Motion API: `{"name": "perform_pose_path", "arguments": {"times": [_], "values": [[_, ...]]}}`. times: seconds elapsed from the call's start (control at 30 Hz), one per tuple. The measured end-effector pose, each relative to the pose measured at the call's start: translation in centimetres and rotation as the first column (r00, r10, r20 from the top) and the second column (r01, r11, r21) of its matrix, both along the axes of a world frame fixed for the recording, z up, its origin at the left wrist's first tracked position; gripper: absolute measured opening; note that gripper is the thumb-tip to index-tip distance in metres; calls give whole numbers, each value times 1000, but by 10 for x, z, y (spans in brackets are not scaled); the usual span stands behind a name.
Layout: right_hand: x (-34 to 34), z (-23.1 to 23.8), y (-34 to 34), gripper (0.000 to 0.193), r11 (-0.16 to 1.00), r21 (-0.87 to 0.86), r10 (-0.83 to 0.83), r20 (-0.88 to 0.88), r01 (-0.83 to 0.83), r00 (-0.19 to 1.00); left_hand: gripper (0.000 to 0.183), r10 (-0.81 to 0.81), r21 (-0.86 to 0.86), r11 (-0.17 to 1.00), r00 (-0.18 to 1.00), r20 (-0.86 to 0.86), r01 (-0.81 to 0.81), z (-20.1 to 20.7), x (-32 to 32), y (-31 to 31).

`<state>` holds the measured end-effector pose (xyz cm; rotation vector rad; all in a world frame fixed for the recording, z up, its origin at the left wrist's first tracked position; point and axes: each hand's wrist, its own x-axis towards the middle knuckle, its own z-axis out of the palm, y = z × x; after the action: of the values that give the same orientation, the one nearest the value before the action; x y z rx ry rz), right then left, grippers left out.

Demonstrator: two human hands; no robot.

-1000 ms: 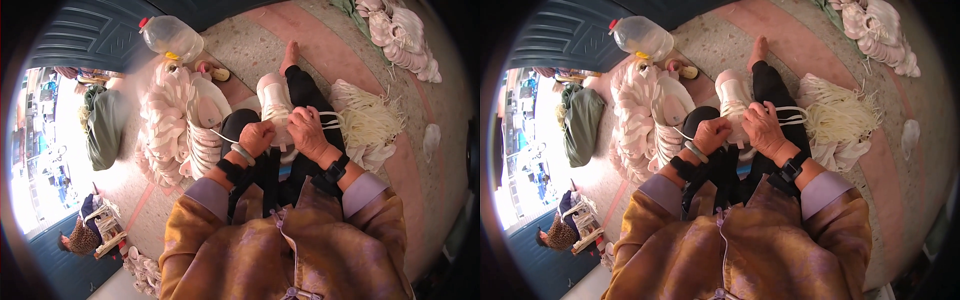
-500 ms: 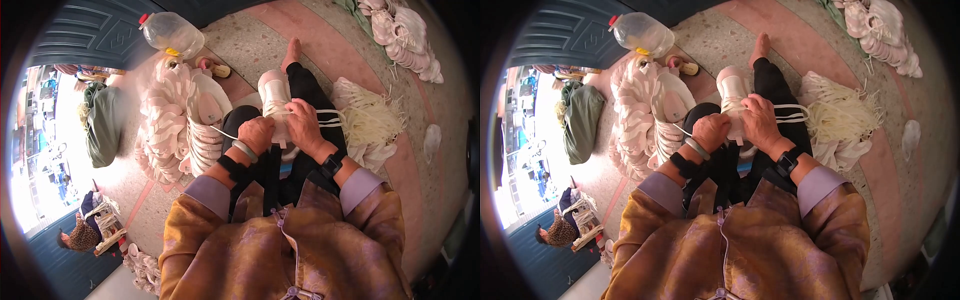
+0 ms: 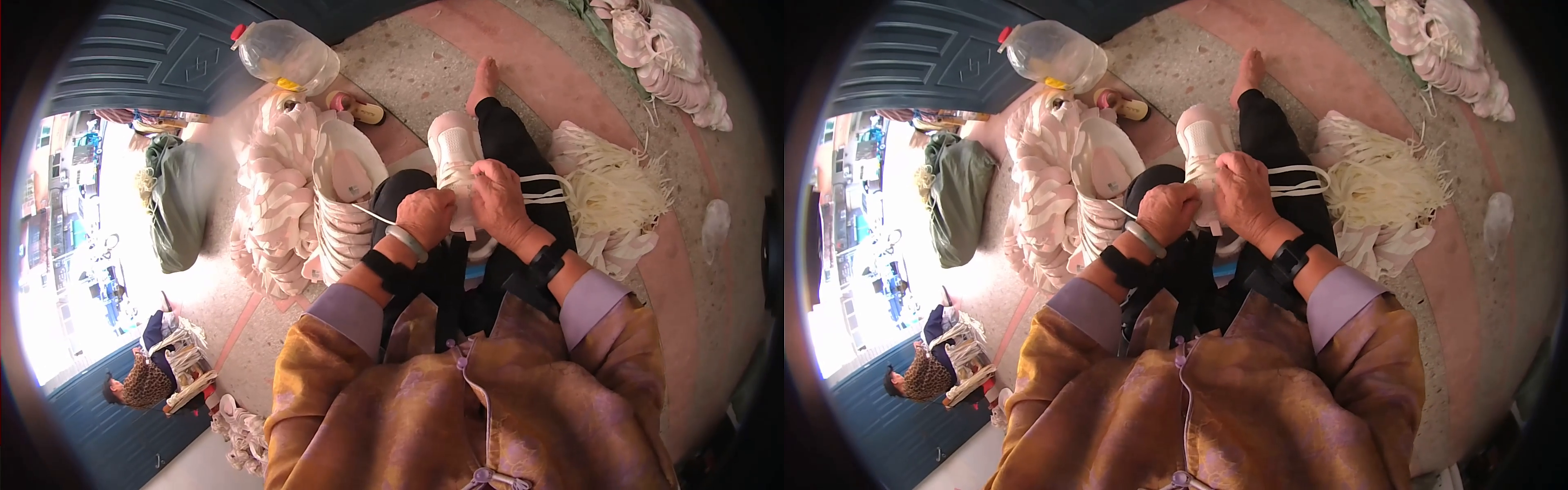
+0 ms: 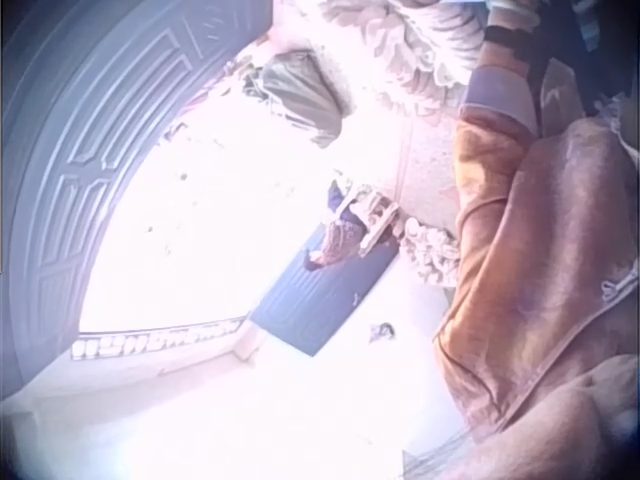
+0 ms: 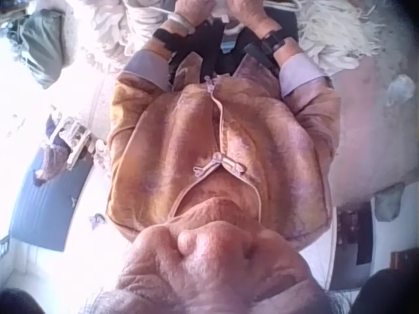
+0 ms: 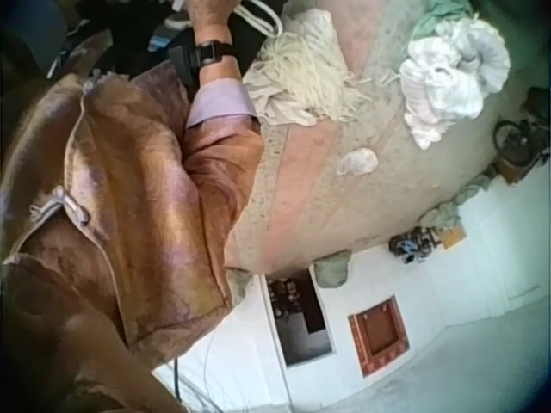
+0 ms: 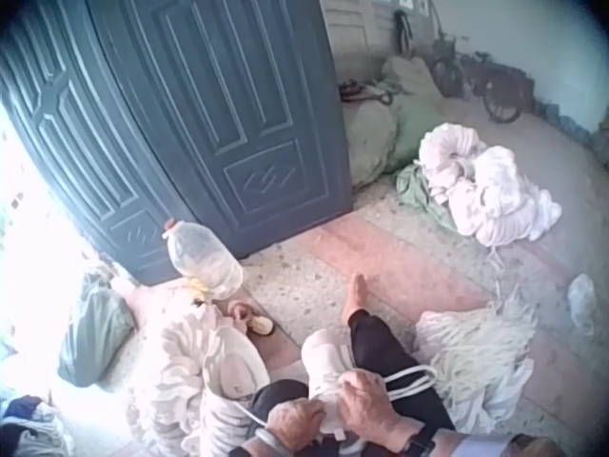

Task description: Lacing shoe uppers during the manufacturing process.

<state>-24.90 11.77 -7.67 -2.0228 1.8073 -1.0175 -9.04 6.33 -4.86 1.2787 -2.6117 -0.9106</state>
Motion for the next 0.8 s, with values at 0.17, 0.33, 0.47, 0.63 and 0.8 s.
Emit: {"name": "perform_pose_path", "arguments": {"times": [0.17, 0.33, 0.47, 0.63, 0.8], "values": [[-6, 3, 4, 12, 997, 27, 73, 16, -73, 997, 11, -10, 12, 1000, 1000, 10, 10, -2, 1, -1], [-5, 2, 5, 11, 997, 28, 70, 8, -70, 998, 11, -5, 19, 1000, 999, 40, 4, 0, -1, -1], [-4, 5, 5, 10, 998, 6, 68, -50, -67, 996, 11, -1, 25, 1000, 999, 48, 0, 0, 0, -2], [-7, 3, 6, 10, 997, -2, 75, -1, -75, 997, 10, 2, 33, 999, 1000, 31, -3, -1, -1, -2], [-4, 5, 4, 9, 997, -6, 71, -37, -71, 997, 10, -2, 8, 1000, 1000, 11, 2, -3, 0, -2]]}}
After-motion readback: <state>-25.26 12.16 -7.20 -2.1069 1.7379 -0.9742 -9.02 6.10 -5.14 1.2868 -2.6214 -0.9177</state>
